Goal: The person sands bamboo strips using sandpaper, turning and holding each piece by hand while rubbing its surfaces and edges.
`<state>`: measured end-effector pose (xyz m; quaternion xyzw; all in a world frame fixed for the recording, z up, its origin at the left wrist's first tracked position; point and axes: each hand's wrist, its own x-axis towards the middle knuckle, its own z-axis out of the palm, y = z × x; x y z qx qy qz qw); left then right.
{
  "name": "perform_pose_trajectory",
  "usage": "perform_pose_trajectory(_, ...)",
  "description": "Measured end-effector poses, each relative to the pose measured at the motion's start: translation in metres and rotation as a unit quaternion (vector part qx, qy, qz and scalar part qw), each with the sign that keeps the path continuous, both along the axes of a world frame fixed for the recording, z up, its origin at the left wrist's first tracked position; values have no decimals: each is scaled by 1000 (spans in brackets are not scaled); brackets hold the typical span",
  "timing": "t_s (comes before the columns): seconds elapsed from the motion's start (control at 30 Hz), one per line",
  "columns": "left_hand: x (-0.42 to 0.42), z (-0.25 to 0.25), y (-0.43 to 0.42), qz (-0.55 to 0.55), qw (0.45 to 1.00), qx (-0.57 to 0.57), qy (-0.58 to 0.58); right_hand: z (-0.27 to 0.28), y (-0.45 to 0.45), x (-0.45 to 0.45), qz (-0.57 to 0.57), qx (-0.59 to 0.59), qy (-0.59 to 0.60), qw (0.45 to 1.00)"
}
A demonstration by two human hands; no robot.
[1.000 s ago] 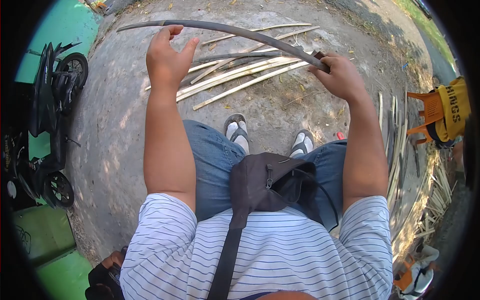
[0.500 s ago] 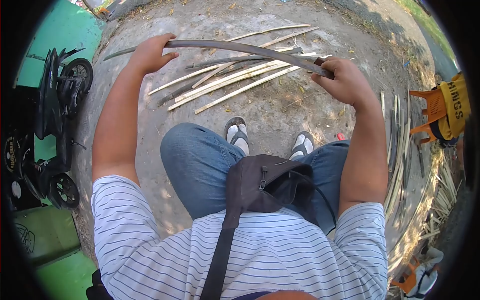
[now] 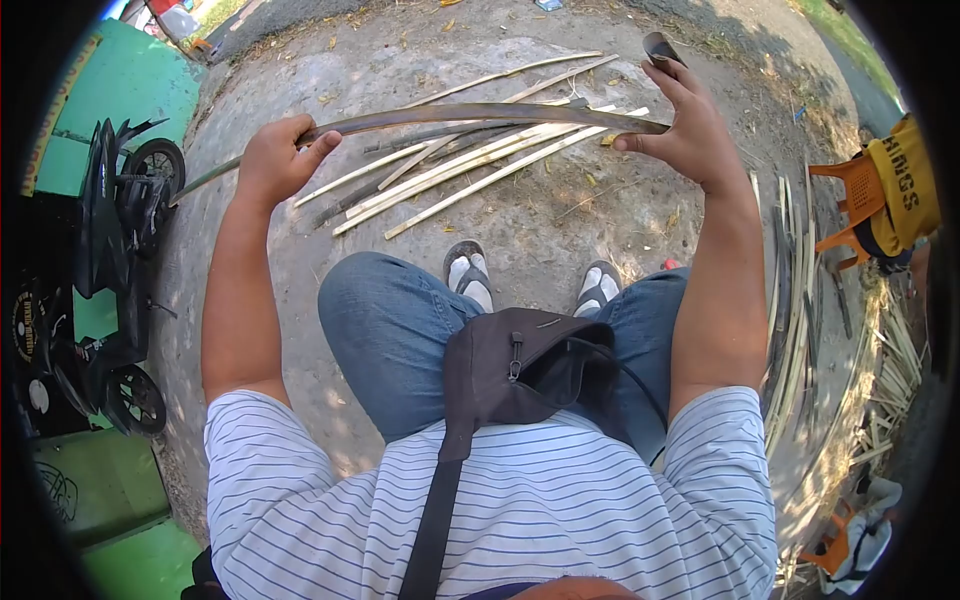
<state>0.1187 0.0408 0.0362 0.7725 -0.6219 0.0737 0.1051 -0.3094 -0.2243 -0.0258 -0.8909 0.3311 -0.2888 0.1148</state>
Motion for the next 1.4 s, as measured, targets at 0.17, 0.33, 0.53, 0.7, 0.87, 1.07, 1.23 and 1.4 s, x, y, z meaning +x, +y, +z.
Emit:
perform_pose_trajectory(0.17, -10, -3, 9, 21, 999, 11, 32, -4, -4, -5, 11, 49, 23, 998)
perform_pose_trajectory(0.33, -14, -43, 38, 45, 996, 15, 80, 0, -1, -9, 29, 95, -10, 995)
perform_pose_trajectory(0.53, -20, -57, 61, 137, 988, 67, 28, -8, -21, -13, 40, 185, -200, 961)
perform_pose_trajectory(0.7, -34, -26, 27, 160, 984, 75, -13, 2, 0, 1, 51, 103, -310, 944)
perform_pose_trajectory(0.87, -47, 0, -17, 143, 984, 92, 42, -18, -25, -3, 16, 122, -266, 956)
perform_pose_trajectory(1.07, -80, -31, -34, 141, 989, 5, 50, -20, -23, 2, -62, 18, -143, 988)
perform_pose_trajectory(1.23, -87, -52, -43, 104, 986, -125, -35, -39, 0, 43, 7, -25, -111, 993)
perform_pose_trajectory(1.4, -107, -52, -53, 71, 989, -130, -28, -39, 58, 100, 122, -197, -76, 970)
